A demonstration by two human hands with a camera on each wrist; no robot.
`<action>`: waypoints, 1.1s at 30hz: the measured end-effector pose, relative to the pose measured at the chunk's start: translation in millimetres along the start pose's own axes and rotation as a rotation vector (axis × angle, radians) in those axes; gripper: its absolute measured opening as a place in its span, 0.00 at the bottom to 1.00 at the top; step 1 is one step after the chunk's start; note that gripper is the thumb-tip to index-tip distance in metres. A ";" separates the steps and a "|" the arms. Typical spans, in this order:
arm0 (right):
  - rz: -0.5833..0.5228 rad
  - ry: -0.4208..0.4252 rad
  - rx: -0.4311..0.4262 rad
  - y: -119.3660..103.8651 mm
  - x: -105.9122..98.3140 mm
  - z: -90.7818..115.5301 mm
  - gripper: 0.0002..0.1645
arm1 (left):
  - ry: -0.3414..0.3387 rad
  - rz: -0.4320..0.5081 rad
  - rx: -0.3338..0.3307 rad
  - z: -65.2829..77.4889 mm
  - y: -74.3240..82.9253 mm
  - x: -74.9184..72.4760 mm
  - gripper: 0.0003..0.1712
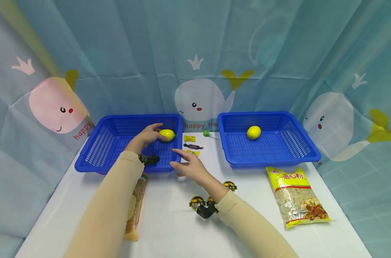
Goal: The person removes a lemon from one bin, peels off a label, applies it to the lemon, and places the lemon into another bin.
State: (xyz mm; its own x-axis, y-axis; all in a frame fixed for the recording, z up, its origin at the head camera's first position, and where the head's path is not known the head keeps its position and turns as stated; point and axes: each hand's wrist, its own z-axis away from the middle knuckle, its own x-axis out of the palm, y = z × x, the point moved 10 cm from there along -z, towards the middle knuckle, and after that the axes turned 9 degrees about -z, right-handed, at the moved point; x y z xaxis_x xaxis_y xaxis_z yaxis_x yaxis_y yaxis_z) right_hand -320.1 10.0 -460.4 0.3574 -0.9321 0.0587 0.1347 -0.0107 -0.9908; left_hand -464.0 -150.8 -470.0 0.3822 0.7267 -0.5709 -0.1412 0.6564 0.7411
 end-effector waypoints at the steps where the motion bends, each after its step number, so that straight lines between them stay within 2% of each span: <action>1: 0.000 -0.001 0.003 0.0 0.8 0.1 0.32 | -0.005 0.007 -0.015 0.2 -1.6 0.8 0.50; 4: -0.003 -0.007 -0.001 -1.3 2.4 0.1 0.32 | -0.028 -0.009 -0.055 1.3 -4.3 3.3 0.46; 8: -0.013 -0.004 -0.001 -1.1 1.8 -1.1 0.31 | -0.019 -0.014 -0.132 0.7 -6.4 4.0 0.40; 11: -0.018 -0.006 -0.003 -0.8 2.4 -2.2 0.31 | -0.027 0.019 -0.189 0.3 -7.9 8.5 0.37; 14: -0.019 -0.019 -0.004 0.0 5.2 -2.8 0.32 | -0.067 0.013 -0.203 1.8 -7.5 16.5 0.38; 18: -0.019 -0.029 0.007 1.6 7.8 -2.3 0.32 | -0.081 -0.014 -0.171 3.4 -6.5 19.8 0.41; 23: -0.002 -0.020 0.024 2.5 6.7 -0.6 0.31 | -0.068 -0.013 -0.122 5.2 -2.9 12.7 0.41; 27: 0.011 -0.011 0.028 2.0 4.0 0.7 0.31 | -0.059 0.047 -0.087 11.6 7.0 3.3 0.41; 33: 0.023 -0.002 0.008 -0.2 1.8 2.0 0.30 | -0.023 0.150 -0.001 30.2 28.8 -12.7 0.39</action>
State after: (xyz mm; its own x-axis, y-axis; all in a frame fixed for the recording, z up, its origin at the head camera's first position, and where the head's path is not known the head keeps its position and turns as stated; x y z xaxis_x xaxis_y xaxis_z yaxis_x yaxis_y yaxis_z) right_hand -317.7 9.1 -459.8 0.3620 -0.9315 0.0360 0.1335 0.0136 -0.9910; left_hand -445.4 -147.3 -430.8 0.3777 0.8119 -0.4453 -0.1992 0.5408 0.8172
